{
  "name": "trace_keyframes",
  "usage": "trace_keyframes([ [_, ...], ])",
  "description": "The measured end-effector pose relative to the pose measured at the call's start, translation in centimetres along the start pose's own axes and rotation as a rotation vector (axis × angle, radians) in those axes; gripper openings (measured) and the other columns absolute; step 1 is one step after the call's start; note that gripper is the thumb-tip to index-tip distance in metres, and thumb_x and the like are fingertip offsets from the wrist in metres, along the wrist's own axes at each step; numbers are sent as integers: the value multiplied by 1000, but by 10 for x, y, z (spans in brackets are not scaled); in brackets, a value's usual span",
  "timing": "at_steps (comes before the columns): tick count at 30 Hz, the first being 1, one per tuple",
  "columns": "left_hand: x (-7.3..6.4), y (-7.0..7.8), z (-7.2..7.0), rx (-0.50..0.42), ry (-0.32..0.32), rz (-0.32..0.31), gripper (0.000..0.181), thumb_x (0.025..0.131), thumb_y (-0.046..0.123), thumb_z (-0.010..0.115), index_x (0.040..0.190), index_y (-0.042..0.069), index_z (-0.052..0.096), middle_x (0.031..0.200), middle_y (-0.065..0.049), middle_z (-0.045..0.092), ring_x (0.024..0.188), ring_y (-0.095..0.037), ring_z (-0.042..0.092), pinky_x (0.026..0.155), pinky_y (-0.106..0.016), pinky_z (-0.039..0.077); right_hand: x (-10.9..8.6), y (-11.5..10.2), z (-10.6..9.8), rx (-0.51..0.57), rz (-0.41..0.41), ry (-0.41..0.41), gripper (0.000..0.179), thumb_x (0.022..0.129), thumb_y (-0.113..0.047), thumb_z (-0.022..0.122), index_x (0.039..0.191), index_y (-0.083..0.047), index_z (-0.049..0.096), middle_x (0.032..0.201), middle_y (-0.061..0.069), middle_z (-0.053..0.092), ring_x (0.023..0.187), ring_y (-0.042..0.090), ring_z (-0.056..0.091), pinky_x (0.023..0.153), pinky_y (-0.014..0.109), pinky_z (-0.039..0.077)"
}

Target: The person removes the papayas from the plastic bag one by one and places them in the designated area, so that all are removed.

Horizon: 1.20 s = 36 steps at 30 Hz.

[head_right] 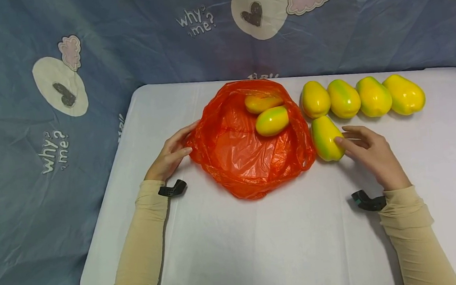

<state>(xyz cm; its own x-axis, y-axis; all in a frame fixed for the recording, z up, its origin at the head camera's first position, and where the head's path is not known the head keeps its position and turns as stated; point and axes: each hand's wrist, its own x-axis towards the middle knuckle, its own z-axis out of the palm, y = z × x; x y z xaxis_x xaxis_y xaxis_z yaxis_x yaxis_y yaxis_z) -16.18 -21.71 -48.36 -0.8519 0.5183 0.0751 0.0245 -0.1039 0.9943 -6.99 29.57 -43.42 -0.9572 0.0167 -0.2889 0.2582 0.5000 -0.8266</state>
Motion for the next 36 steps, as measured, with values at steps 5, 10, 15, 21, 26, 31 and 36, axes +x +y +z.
trace_keyframes([
  [5,1,1,1,-3,-5,-1,62,95,0,58,155,8,47,165,-3,41,156,-21,31,126,-32,33,-3,-4,-6,-58,6,40,66,102,-41,62,156,-9,43,123,-23,56,102,-17,56,86,5,47],
  [10,3,1,0,0,-6,-5,61,95,2,59,154,11,48,165,-2,42,156,-21,32,127,-35,33,-6,-12,-12,-100,27,123,64,100,-47,63,156,-20,46,142,-6,58,109,-15,49,92,16,44],
  [15,3,4,-1,0,0,-14,62,95,0,59,155,9,47,165,-3,42,155,-21,33,127,-36,31,-6,-23,-14,-18,-26,226,56,98,-37,70,148,-18,55,128,-21,59,107,-13,54,78,0,42],
  [21,4,5,-2,-7,0,-16,60,96,-2,57,154,6,47,165,-3,42,155,-21,33,126,-35,33,-4,-41,-8,28,-57,282,57,97,-31,71,148,-11,54,126,-19,59,105,-10,58,77,1,49],
  [26,4,4,-1,-16,-11,-20,61,96,-3,57,155,5,44,166,-6,40,156,-22,32,127,-36,32,-3,-56,2,51,-80,266,58,97,-29,71,149,-9,52,125,-17,59,105,-7,59,77,3,53],
  [31,2,3,-1,-21,-10,-24,62,96,-3,57,156,5,44,166,-6,40,156,-23,32,127,-37,32,-1,-70,14,11,-98,189,56,98,-35,70,146,-10,55,126,-11,62,108,-4,59,77,5,54],
  [36,0,1,-1,-25,-6,-21,61,96,-1,57,155,7,45,165,-4,42,155,-22,33,127,-36,33,4,-86,29,-74,-139,90,54,98,-41,68,142,-10,58,137,4,62,116,6,59,83,6,51],
])
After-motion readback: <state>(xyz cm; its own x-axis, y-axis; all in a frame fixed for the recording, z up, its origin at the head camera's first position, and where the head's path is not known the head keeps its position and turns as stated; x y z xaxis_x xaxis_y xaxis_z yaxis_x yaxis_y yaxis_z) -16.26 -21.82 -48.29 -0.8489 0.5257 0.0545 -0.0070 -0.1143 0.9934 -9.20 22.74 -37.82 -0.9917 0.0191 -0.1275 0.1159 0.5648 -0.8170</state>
